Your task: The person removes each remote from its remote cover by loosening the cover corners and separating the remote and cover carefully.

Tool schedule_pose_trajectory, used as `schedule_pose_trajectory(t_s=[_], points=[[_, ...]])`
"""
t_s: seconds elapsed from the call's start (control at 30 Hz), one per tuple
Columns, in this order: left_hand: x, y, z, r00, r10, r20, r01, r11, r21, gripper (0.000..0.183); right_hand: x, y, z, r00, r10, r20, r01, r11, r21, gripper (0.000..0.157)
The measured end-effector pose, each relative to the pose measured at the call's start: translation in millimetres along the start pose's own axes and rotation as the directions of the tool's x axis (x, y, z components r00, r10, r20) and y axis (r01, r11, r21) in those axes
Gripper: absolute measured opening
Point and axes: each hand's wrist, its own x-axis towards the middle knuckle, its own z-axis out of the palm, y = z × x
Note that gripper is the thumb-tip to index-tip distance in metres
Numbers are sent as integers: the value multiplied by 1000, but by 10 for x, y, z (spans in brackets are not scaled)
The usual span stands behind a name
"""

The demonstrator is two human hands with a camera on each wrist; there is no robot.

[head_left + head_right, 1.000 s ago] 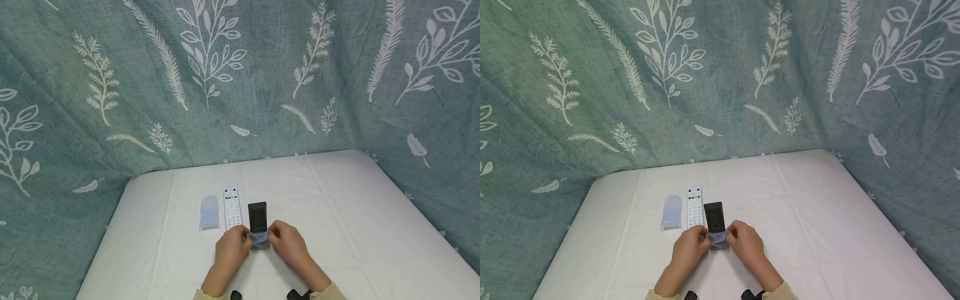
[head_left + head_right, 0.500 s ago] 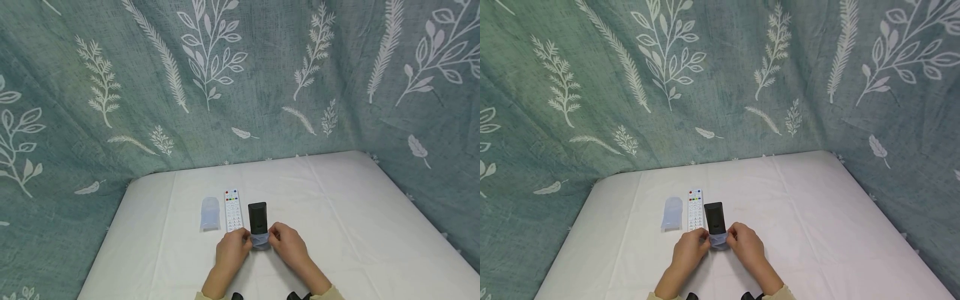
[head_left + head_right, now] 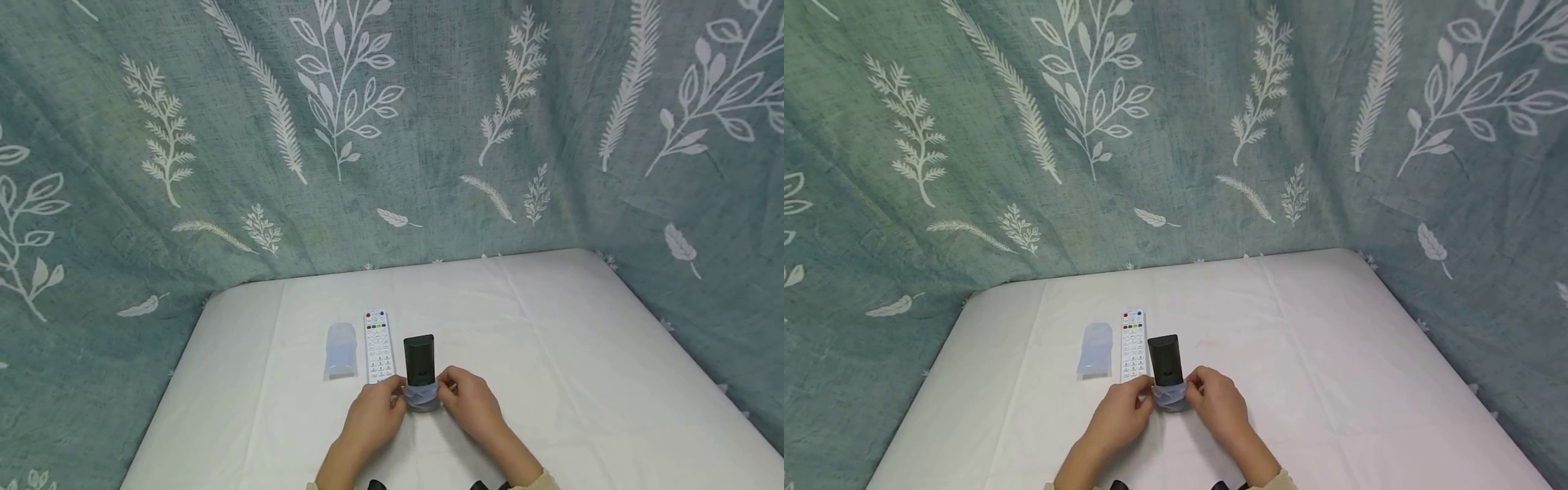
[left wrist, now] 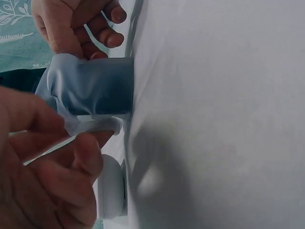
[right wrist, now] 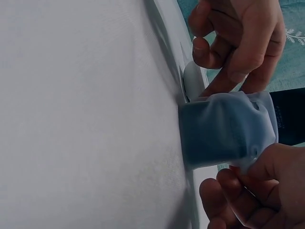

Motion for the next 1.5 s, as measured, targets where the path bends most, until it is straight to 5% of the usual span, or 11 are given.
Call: schedule_pose_trajectory(t_s=[0.23, 0.47, 0.67, 0.83, 1.03, 1.3, 1.5], points=[[-15, 23, 16, 999, 23, 42, -17, 992, -123, 37, -11, -3, -8, 1000, 11, -14, -11, 1000, 20, 4], [-1, 64, 115, 998, 20, -56, -29, 987, -160, 25, -42, 41, -19, 999, 39, -21, -37, 994, 105, 14], [-2, 71, 127, 998, -41, -51, 24, 953, -301, 26, -80, 73, -4, 998, 59, -9, -56, 983, 175, 19], [-12, 103, 110, 984, -12, -176, -34, 967, -253, 27, -87, 51, -10, 998, 38, -44, -27, 973, 229, 18], [-6, 145, 99, 944, 47, -327, -105, 981, -162, 25, -77, -9, -47, 997, 2, -83, 25, 947, 319, 19], [5, 130, 130, 827, 156, -540, -255, 960, -113, 28, -80, -33, -60, 994, -66, -84, 93, 919, 384, 20], [31, 86, 117, 766, 223, -602, -336, 938, -80, 31, -67, -30, -125, 988, -118, -96, 146, 913, 380, 42]])
